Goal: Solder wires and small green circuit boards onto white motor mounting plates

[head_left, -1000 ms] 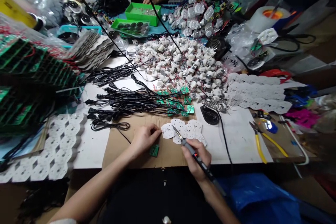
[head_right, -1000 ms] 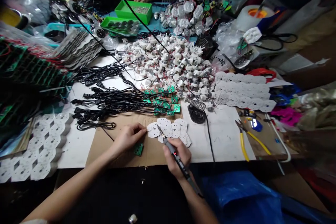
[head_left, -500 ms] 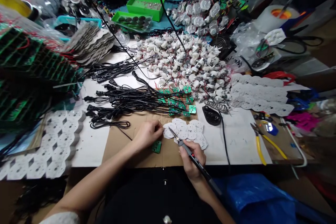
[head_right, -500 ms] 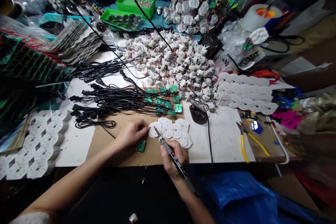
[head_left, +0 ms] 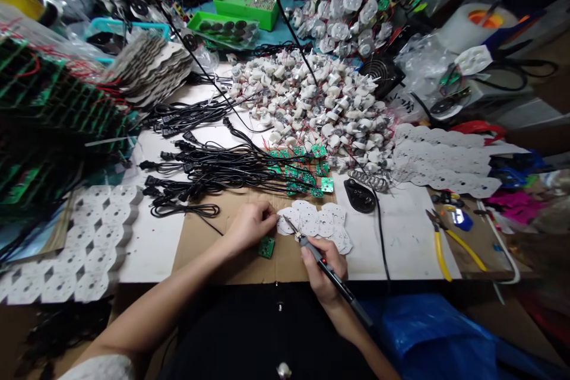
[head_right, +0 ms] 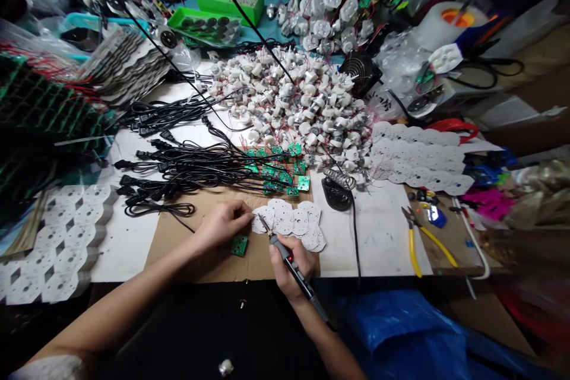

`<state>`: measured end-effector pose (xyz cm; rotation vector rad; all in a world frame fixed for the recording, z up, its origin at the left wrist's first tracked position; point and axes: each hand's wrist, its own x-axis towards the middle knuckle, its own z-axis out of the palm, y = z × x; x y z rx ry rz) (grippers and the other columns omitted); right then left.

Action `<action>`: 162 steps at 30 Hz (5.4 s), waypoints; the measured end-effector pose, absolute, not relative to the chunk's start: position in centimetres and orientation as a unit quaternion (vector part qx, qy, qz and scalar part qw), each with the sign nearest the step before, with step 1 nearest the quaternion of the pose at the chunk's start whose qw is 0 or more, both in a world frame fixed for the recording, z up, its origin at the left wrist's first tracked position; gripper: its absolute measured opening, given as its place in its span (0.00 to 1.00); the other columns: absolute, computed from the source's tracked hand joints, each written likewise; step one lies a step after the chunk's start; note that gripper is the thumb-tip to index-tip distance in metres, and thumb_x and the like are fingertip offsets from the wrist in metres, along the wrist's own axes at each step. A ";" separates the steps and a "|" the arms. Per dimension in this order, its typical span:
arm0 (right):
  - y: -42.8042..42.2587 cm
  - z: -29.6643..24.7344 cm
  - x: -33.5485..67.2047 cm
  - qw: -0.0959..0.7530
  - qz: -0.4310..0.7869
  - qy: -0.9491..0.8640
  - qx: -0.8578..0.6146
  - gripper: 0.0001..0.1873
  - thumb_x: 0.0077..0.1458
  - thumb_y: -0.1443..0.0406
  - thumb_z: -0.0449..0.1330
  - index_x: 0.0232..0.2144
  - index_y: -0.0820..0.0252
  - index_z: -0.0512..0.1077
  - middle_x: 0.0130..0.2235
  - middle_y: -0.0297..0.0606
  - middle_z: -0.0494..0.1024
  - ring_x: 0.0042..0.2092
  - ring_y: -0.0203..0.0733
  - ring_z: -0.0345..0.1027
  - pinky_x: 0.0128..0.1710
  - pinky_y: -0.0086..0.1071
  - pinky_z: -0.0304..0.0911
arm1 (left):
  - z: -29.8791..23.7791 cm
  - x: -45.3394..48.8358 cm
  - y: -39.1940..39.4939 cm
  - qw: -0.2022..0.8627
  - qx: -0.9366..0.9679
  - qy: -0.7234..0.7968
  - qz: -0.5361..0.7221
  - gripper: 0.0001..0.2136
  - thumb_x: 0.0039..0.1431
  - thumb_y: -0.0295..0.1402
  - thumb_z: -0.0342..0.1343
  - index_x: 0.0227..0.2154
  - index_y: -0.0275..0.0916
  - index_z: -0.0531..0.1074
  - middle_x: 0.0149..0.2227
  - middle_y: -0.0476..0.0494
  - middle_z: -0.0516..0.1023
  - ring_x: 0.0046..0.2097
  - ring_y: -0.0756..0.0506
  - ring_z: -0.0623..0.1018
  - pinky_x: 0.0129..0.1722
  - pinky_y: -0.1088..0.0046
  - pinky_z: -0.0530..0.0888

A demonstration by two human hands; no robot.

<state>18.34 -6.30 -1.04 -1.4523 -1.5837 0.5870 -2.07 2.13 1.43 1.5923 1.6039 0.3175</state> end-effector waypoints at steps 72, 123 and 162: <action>-5.2 0.6 17.8 0.438 0.261 -0.623 -0.593 0.08 0.61 0.63 0.62 0.42 0.57 0.76 0.34 0.37 0.84 0.32 0.40 0.79 0.34 0.29 0.75 | 0.9 -2.1 3.8 0.366 0.652 0.655 0.108 0.06 0.56 0.27 0.54 0.26 0.38 0.73 0.27 0.47 0.79 0.30 0.47 0.76 0.31 0.74 0.64; -5.8 -3.4 17.8 0.499 0.228 -0.555 -0.626 0.24 0.58 0.44 0.62 0.40 0.58 0.80 0.37 0.43 0.85 0.32 0.46 0.80 0.30 0.32 0.75 | 0.8 -1.7 3.5 0.366 0.627 0.679 0.109 0.05 0.50 0.24 0.54 0.26 0.37 0.73 0.28 0.45 0.78 0.29 0.48 0.73 0.27 0.74 0.59; -5.4 -0.9 17.5 0.521 0.258 -0.580 -0.570 0.09 0.62 0.64 0.61 0.45 0.58 0.74 0.34 0.35 0.80 0.30 0.37 0.75 0.30 0.29 0.73 | 1.3 -2.2 -0.3 0.355 0.635 0.677 0.113 0.11 0.59 0.34 0.58 0.45 0.41 0.71 0.30 0.51 0.79 0.33 0.46 0.78 0.33 0.73 0.65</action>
